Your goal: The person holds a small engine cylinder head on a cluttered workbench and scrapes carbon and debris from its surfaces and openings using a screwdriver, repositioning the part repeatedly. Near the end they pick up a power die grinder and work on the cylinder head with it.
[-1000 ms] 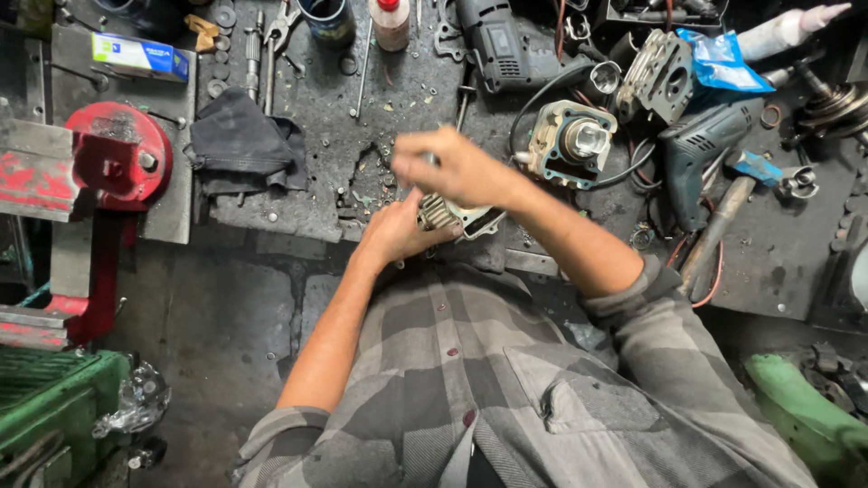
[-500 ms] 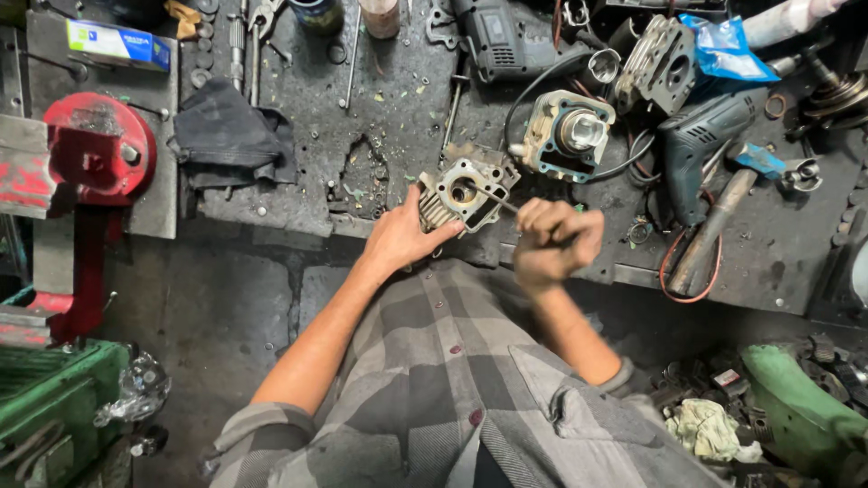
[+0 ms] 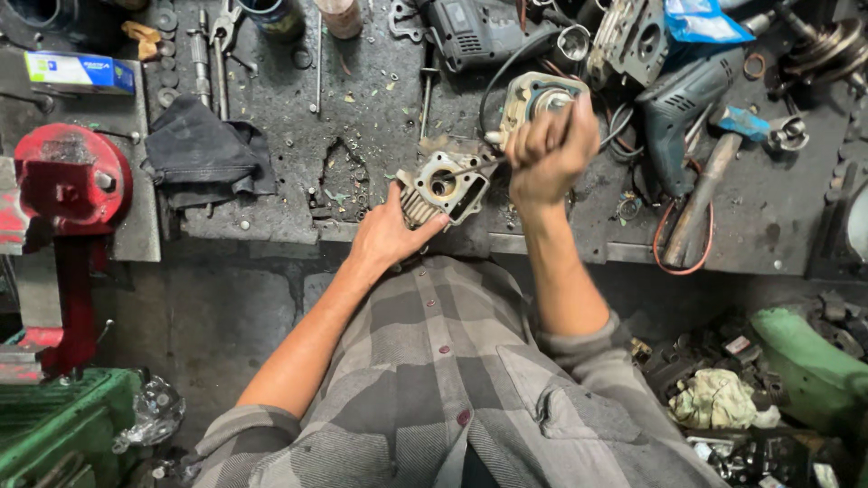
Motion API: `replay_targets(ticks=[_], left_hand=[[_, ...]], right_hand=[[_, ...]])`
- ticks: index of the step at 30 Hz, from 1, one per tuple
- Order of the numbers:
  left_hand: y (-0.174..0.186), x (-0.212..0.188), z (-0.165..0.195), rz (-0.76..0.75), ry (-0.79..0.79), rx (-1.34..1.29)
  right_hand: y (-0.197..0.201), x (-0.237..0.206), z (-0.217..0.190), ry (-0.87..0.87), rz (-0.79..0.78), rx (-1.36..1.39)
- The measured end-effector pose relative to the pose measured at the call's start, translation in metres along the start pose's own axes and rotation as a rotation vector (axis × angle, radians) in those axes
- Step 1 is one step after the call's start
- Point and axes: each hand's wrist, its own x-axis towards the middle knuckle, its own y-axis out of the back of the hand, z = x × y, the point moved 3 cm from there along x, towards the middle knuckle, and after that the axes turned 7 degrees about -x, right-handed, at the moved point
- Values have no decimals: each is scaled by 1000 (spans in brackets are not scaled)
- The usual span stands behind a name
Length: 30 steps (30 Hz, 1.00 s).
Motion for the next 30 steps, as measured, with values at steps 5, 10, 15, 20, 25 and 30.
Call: replay_targets(ticks=[5, 10, 15, 20, 25, 30], left_hand=[[0, 1, 2, 23, 15, -31], [-9, 0, 3, 58, 39, -127], [-13, 3, -2, 46, 59, -74], [-16, 7, -2, 22, 77, -33], [-15, 9, -2, 25, 76, -38], [-12, 10, -3, 4, 87, -9]], right_hand=[[-10, -16, -11, 69, -137, 24], [7, -67, -5, 326, -117, 3], [7, -75, -9, 422, -141, -43], [-7, -69, -16, 459, -254, -57], [-16, -72, -15, 559, -308, -128], [-15, -62, -4, 461, -213, -81]])
